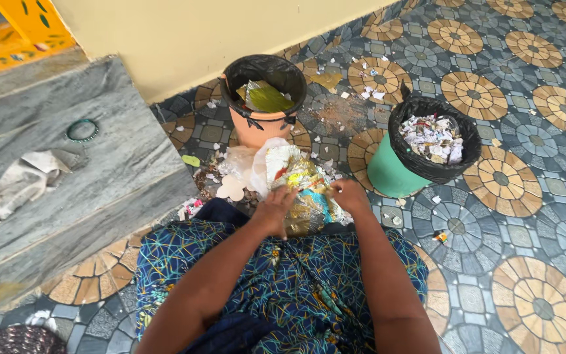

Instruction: The person sits on the floor and separates pieces of shiny, metallic, and plastic waste by hand. They place selected pieces into a nearby bucket while discarding others into a second container.

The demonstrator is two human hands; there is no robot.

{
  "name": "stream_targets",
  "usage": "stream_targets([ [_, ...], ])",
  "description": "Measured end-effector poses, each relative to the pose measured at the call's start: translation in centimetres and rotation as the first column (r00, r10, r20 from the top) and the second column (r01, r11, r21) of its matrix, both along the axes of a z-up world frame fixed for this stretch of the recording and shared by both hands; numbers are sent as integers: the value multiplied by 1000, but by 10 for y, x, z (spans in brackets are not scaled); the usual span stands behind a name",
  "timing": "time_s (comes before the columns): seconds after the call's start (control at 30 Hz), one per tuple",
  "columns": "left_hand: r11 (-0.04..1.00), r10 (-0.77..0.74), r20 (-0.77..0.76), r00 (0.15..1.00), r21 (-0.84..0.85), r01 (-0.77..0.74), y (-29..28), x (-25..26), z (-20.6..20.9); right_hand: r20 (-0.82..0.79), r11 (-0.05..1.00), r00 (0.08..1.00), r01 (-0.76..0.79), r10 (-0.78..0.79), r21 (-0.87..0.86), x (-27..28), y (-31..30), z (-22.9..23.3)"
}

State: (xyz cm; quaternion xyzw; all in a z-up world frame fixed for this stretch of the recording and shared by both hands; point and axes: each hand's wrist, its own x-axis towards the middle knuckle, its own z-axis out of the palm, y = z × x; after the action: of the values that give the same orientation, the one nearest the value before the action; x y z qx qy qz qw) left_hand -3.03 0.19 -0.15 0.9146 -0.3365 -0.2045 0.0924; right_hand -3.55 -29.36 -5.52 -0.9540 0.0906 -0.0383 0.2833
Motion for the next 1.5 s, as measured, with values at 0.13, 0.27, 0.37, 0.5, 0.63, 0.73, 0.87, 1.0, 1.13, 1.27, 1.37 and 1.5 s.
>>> stream_targets([
  [0.13,994,49,223,973,-110,-25,-9,0,-30,-55,1000,998,-5,3,-27,-1,9,7],
  [0.27,968,152,337,929,-242,-70,-17,20,-75,-56,1000,998,1,-3,-29,-4,14,11],
  [0.37,928,243,282,928,-345,-138,-18,33,-89,-82,999,995,50,-51,-9,-2,11,10],
  [0.5,712,462,18,887,-604,-358,-13,50,-75,3,996,998,65,-65,67,4,6,-4],
  [0.63,522,535,-298,791,-619,-587,-6,63,-59,67,871,985,108,-158,479,20,6,-17],
  [0.73,307,489,-541,684,-628,-715,-4,70,-60,59,647,985,63,-164,760,39,11,-12],
  [0.87,93,347,-657,669,-686,-722,2,86,-74,5,411,998,24,-70,911,58,34,5],
  [1.0,-115,68,-812,579,-583,-804,0,95,-85,80,478,994,-36,-73,878,58,57,7],
  [1.13,-95,39,-836,547,-548,-831,-11,96,-81,288,530,944,-164,-160,832,53,68,-6],
  [1.27,-36,101,-885,455,-460,-887,-20,93,-76,98,399,990,-51,-99,916,52,70,-17],
  [1.37,-51,134,-859,494,-504,-862,-18,103,-79,-3,409,971,103,-238,907,62,67,-19],
  [1.5,-120,-21,-875,483,-477,-871,-10,109,-99,74,344,940,48,-334,938,61,40,-23],
])
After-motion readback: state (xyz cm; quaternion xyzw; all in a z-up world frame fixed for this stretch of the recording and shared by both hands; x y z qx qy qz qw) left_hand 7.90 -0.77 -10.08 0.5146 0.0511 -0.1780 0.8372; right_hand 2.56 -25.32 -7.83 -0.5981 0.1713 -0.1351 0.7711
